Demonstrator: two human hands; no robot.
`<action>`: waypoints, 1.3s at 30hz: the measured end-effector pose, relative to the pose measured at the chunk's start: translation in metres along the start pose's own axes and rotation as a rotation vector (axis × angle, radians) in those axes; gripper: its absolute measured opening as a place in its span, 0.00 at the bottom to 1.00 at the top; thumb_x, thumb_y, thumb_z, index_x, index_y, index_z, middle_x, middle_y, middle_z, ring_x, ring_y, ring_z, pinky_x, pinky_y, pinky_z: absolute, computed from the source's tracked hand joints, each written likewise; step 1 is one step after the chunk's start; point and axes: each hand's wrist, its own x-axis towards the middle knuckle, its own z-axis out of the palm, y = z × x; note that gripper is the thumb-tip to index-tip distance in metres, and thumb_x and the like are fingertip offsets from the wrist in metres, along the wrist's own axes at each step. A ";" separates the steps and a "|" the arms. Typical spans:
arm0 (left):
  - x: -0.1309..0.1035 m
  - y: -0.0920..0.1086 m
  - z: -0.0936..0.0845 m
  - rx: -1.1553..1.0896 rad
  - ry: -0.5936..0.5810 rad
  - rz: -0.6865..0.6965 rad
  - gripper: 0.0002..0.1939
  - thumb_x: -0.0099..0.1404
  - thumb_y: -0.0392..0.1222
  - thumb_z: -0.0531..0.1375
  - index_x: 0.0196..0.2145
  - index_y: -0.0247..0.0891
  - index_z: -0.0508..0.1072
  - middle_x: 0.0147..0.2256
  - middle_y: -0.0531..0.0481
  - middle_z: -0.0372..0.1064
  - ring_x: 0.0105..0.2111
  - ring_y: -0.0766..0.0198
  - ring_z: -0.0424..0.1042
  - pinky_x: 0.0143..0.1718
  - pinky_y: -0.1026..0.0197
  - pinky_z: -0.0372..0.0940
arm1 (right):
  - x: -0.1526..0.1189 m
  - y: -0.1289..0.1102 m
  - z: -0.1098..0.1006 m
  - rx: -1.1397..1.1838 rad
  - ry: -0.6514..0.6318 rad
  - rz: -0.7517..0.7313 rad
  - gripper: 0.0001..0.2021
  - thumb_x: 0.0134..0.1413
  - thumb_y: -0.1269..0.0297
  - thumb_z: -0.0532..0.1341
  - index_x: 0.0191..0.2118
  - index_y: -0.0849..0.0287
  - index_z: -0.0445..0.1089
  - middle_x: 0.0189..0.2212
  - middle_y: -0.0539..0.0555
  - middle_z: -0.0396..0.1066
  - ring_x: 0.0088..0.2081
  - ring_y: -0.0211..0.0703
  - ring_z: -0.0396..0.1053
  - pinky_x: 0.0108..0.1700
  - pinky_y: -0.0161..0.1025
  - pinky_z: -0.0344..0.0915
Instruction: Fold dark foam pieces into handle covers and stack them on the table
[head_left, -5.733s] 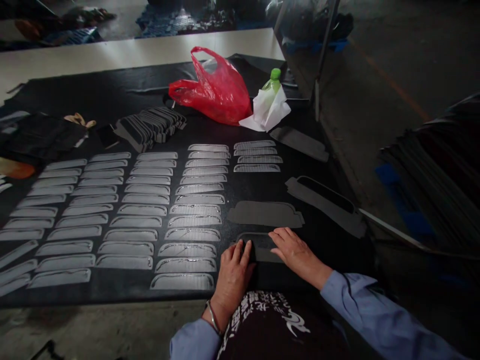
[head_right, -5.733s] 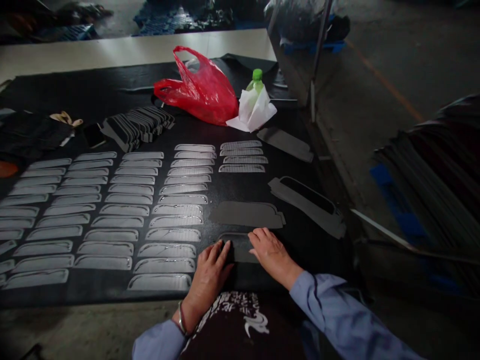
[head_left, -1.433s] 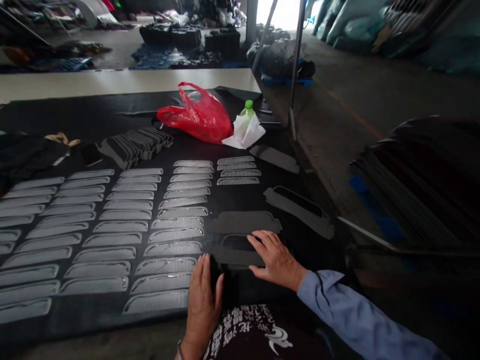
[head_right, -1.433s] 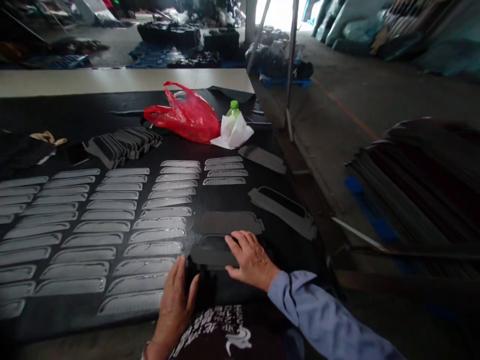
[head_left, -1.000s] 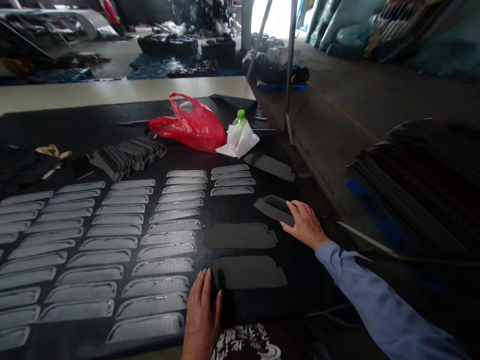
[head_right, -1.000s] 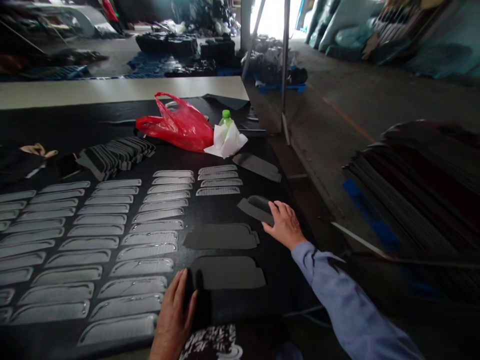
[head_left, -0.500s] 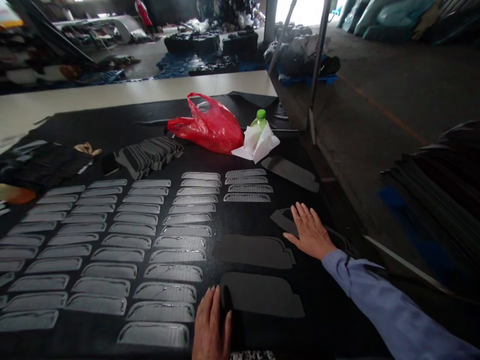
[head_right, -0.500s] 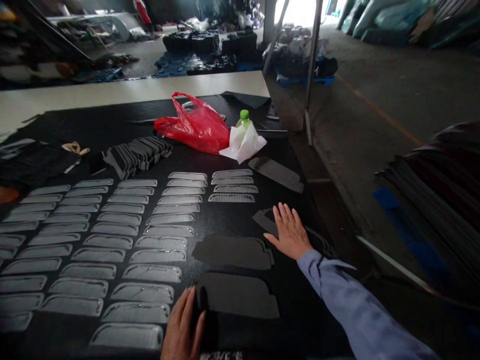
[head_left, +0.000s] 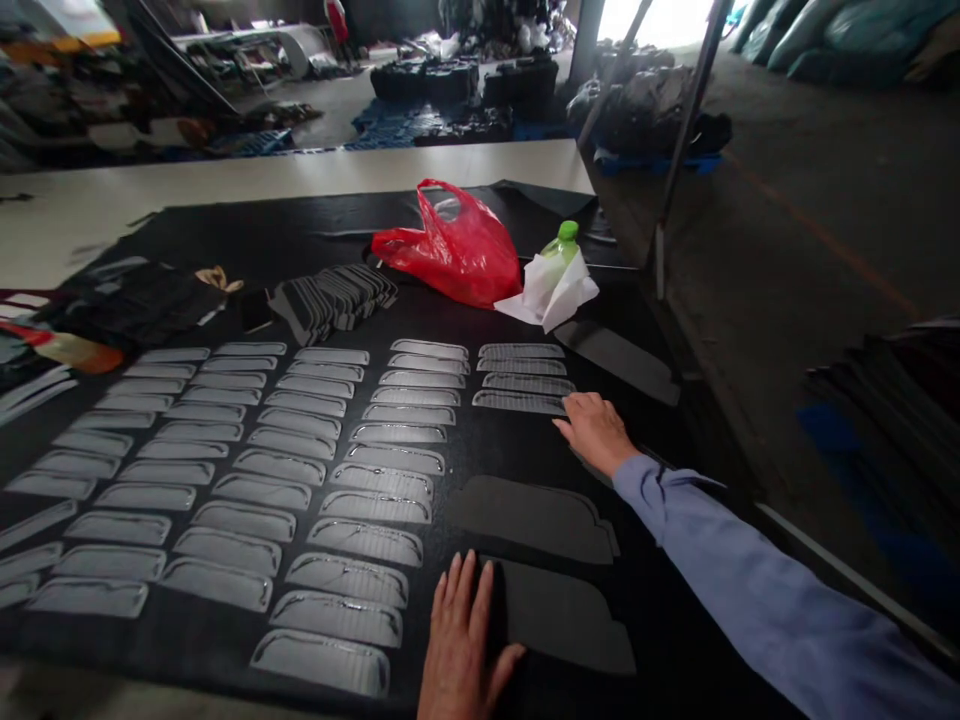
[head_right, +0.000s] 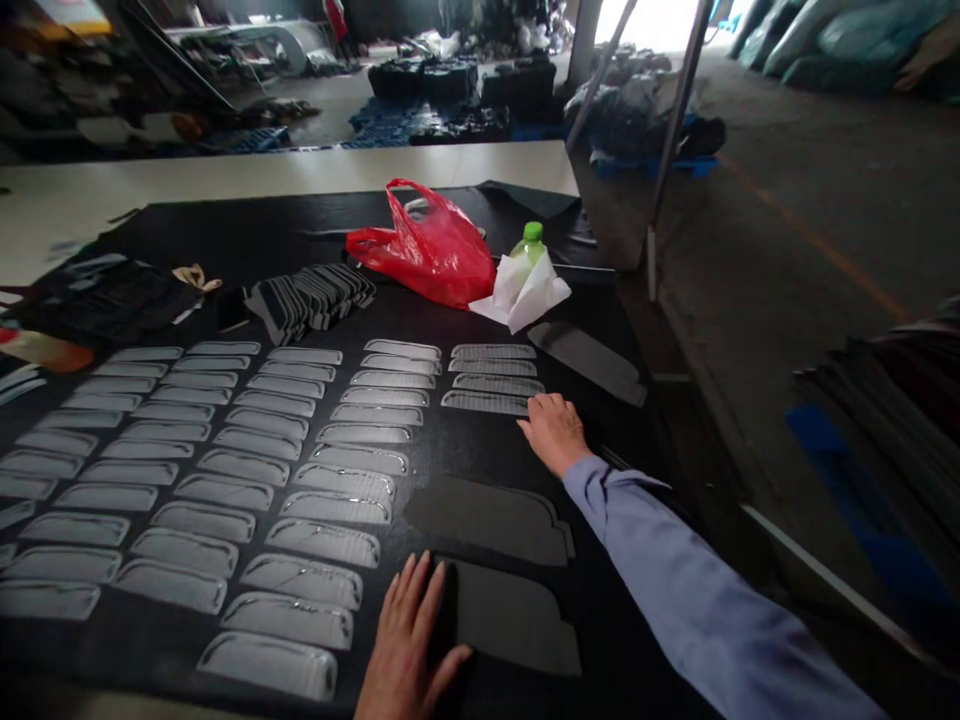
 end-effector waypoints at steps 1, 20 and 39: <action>0.002 0.000 0.002 -0.005 -0.007 -0.001 0.39 0.57 0.43 0.60 0.62 0.36 0.48 0.62 0.40 0.50 0.62 0.47 0.48 0.53 0.46 0.60 | 0.006 0.000 0.002 -0.026 -0.023 0.029 0.14 0.58 0.59 0.56 0.44 0.63 0.67 0.43 0.60 0.67 0.45 0.51 0.61 0.42 0.42 0.56; -0.013 -0.005 -0.003 -0.002 0.021 0.020 0.35 0.59 0.47 0.59 0.61 0.35 0.53 0.59 0.35 0.54 0.61 0.44 0.49 0.50 0.45 0.62 | 0.026 -0.001 0.005 -0.037 -0.136 -0.053 0.12 0.54 0.57 0.60 0.38 0.60 0.70 0.39 0.59 0.68 0.44 0.51 0.62 0.42 0.43 0.57; -0.026 -0.019 0.029 -0.069 0.377 -0.054 0.27 0.64 0.44 0.52 0.61 0.43 0.53 0.49 0.40 0.66 0.49 0.51 0.65 0.44 0.50 0.66 | 0.031 -0.016 -0.001 0.074 -0.179 0.057 0.16 0.51 0.61 0.63 0.44 0.62 0.64 0.43 0.58 0.68 0.46 0.46 0.65 0.44 0.39 0.59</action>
